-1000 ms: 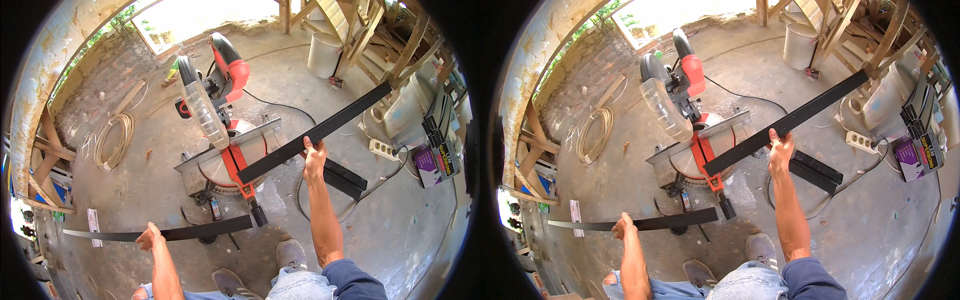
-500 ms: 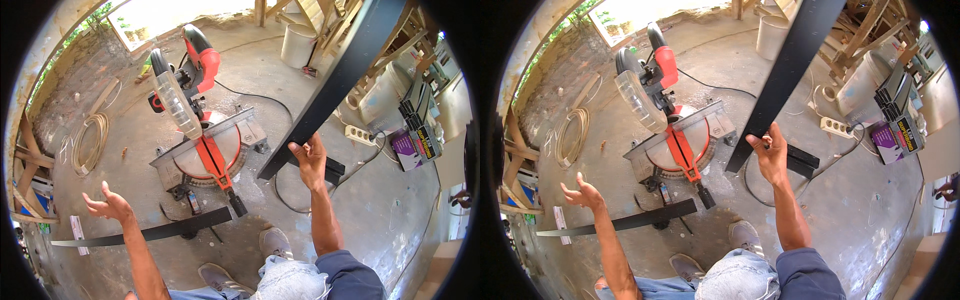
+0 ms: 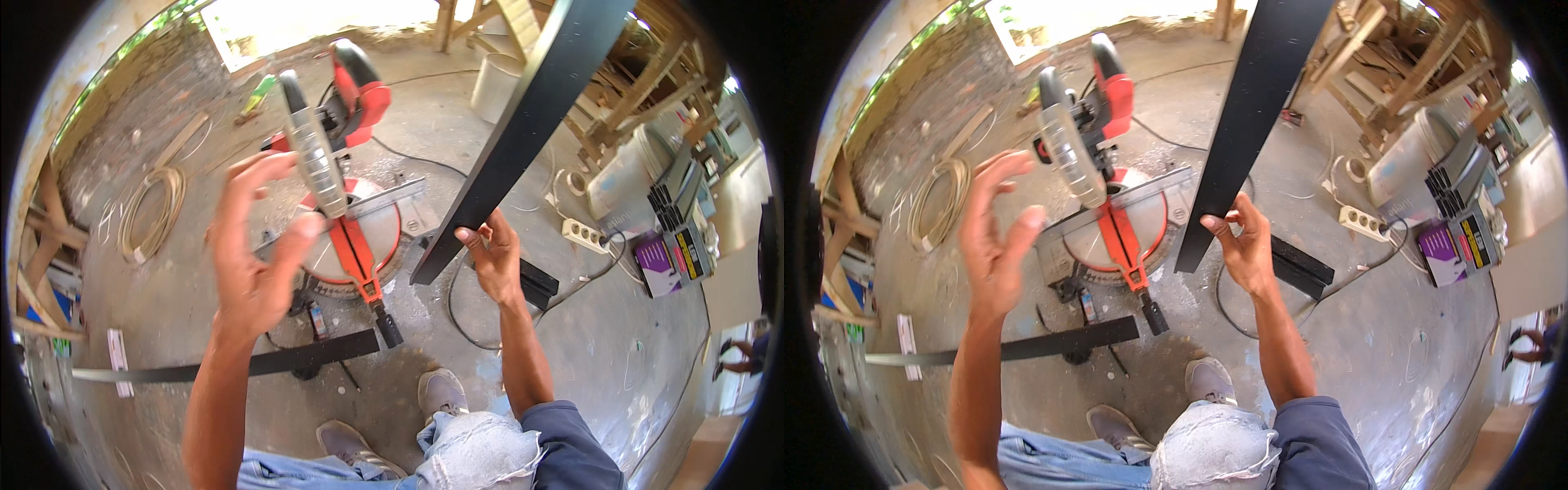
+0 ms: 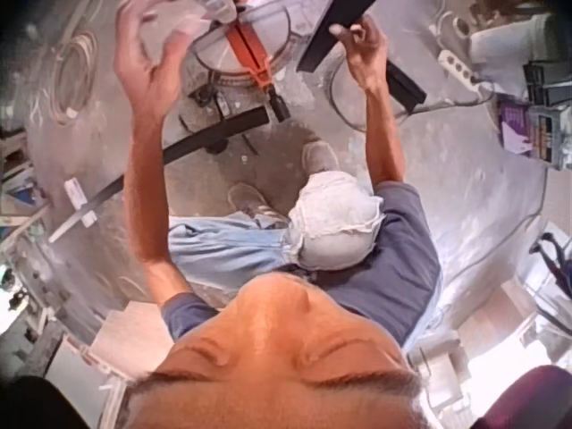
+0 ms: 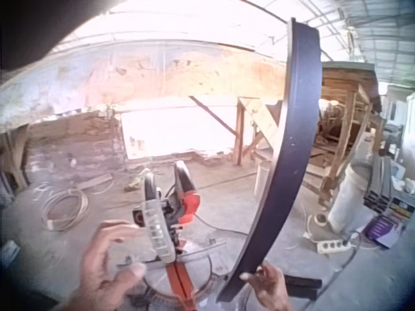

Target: The person measures a black plastic strip with a tape measure, marks it with a pencil, and cuts it using a miter saw.

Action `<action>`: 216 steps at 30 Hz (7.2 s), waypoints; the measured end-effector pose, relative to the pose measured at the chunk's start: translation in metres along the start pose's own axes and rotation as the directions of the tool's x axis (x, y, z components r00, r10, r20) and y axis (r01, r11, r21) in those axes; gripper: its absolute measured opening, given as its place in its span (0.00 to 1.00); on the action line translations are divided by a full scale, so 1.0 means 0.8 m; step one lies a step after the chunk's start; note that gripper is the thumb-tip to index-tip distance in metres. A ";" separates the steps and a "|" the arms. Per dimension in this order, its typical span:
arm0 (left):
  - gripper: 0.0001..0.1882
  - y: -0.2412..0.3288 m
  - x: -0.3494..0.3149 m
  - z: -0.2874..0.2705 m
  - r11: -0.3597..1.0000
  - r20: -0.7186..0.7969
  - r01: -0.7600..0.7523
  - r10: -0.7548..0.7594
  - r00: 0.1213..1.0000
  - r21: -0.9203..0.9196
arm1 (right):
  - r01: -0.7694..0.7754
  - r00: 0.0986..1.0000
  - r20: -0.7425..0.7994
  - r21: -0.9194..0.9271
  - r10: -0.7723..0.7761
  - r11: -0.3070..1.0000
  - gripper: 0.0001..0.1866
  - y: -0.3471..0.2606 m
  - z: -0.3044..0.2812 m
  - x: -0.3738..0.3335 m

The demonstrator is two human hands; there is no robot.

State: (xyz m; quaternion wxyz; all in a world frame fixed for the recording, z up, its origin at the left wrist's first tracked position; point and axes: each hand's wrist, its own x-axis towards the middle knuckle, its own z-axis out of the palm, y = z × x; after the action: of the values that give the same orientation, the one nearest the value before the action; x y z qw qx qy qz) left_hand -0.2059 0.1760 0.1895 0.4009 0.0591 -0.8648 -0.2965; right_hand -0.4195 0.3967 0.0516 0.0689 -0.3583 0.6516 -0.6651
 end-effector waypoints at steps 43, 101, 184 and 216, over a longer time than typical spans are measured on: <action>0.18 0.058 -0.170 -0.221 0.836 -0.648 0.345 -0.548 0.529 -0.426 | 0.825 0.228 0.939 -0.047 -0.256 0.563 0.27 0.100 0.319 -0.268; 0.38 -0.046 -0.133 -0.115 0.276 -0.145 0.321 -0.914 0.378 -0.906 | -0.448 0.652 0.721 0.118 0.234 0.886 0.11 -0.155 0.264 -0.048; 0.25 -0.134 -0.277 -0.381 0.551 -0.544 0.019 -0.828 0.135 -0.835 | 0.340 0.735 0.677 -0.311 -0.045 0.888 0.11 -0.147 0.141 -0.081; 0.33 -0.116 -0.250 -0.350 0.583 -0.563 0.095 -0.808 0.173 -0.807 | 0.339 0.756 0.648 -0.264 -0.095 0.903 0.11 -0.121 0.134 -0.084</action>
State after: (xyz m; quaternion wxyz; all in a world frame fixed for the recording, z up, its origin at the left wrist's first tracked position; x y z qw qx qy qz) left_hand 0.1195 0.0381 0.1465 0.6815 0.3575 -0.2644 -0.5813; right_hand -0.2735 0.3605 0.1029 0.1321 -0.6374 0.6572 -0.3800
